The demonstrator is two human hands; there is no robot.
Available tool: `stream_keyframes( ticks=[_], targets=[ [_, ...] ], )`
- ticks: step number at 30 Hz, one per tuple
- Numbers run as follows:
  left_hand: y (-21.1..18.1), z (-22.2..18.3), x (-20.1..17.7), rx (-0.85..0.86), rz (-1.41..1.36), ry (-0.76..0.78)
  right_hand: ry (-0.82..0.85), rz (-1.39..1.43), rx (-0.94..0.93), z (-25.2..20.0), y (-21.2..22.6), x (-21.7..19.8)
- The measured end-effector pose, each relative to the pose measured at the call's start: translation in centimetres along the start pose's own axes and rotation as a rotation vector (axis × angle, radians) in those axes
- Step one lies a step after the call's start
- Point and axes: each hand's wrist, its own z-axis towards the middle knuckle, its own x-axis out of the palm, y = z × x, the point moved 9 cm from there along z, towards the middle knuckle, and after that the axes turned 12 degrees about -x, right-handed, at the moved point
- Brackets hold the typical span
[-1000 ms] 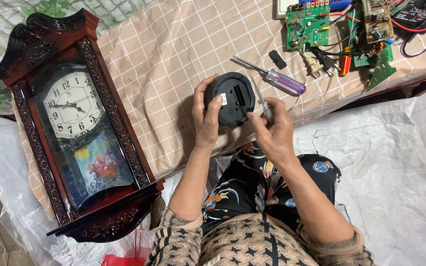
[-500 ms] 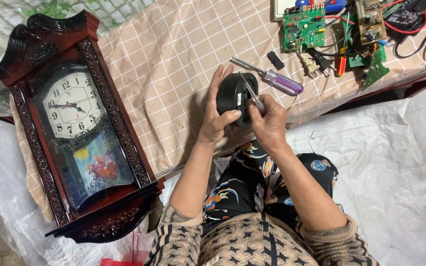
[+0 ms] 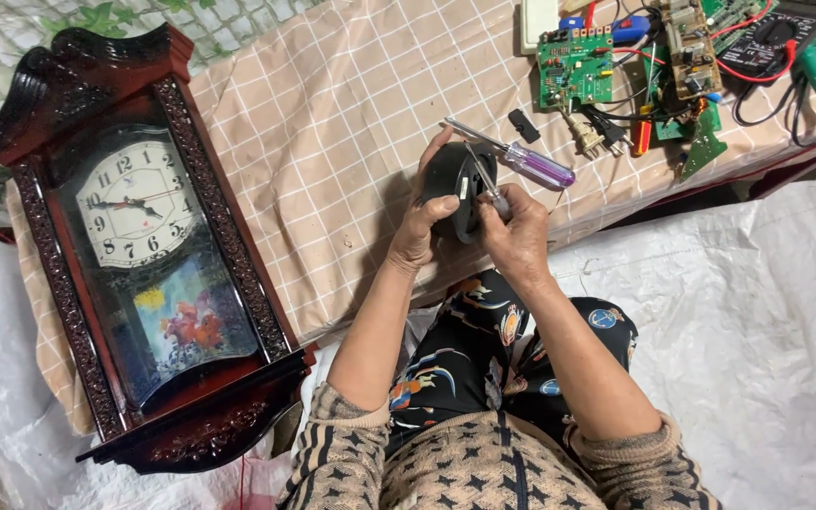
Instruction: Disassembling a small round clock by removing screws and prying the casing apart using a screwdriver.
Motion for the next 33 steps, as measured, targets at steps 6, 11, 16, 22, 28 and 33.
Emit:
stream_keyframes(
  ticks=[6,11,16,22,28,33],
  targets=[
    [-0.6,0.3,-0.1,-0.004,-0.059,-0.009,-0.017,0.027,-0.028,-0.1,1.9,-0.1],
    [-0.9,0.5,-0.7,-0.013,-0.05,-0.014,-0.028,-0.046,-0.036,0.5,0.0,0.5],
    [-0.8,0.6,-1.2,-0.019,-0.03,-0.018,-0.005,-0.042,0.017,0.6,-1.1,1.4],
    [-0.7,0.6,-1.3,-0.009,-0.038,-0.03,-0.007,-0.005,0.064,0.8,0.3,1.0],
    [-0.3,0.7,-1.8,0.014,-0.022,-0.026,0.039,-0.009,0.053,1.2,-1.5,1.5],
    [-0.8,0.6,-1.2,0.016,0.047,-0.051,0.05,0.024,0.037,1.6,-0.3,1.5]
  ],
)
